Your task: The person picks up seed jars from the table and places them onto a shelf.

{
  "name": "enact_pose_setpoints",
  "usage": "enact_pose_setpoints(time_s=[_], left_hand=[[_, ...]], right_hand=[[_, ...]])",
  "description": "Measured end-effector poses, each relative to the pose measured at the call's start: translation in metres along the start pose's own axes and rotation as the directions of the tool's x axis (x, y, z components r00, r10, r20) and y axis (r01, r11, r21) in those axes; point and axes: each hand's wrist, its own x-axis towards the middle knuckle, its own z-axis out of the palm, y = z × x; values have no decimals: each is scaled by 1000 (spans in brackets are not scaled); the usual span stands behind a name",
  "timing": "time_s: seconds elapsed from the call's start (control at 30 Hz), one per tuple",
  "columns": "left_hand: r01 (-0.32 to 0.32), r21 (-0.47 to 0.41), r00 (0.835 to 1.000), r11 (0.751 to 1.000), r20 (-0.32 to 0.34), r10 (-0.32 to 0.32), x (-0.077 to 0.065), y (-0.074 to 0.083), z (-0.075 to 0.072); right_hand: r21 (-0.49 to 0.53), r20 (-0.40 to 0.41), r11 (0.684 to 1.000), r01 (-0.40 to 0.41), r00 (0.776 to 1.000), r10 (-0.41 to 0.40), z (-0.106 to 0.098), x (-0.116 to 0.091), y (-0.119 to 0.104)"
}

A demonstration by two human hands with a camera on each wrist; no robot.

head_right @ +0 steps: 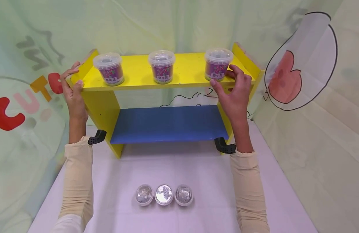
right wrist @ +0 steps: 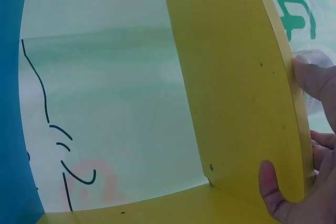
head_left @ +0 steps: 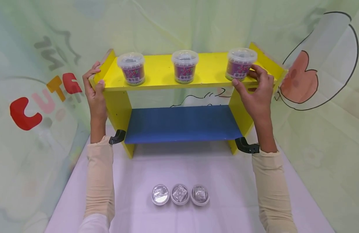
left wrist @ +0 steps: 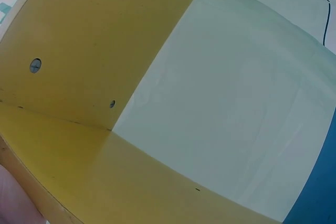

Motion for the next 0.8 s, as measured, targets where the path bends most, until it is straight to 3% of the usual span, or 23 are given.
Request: enact_pose_setpoints(time_s=[0.2, 0.47, 0.8], left_hand=[[19, -11, 1000, 1000, -14, -20, 1, 0, -1], [-25, 15, 1000, 1000, 0, 25, -1, -4, -3], [-15, 33, 1000, 999, -4, 15, 1, -4, -3]], right_hand=[[-10, 9, 1000, -14, 1000, 14, -1, 0, -3], [-53, -28, 999, -14, 1000, 12, 4, -8, 0], [-176, -133, 970, 169, 972, -193, 10, -31, 7]])
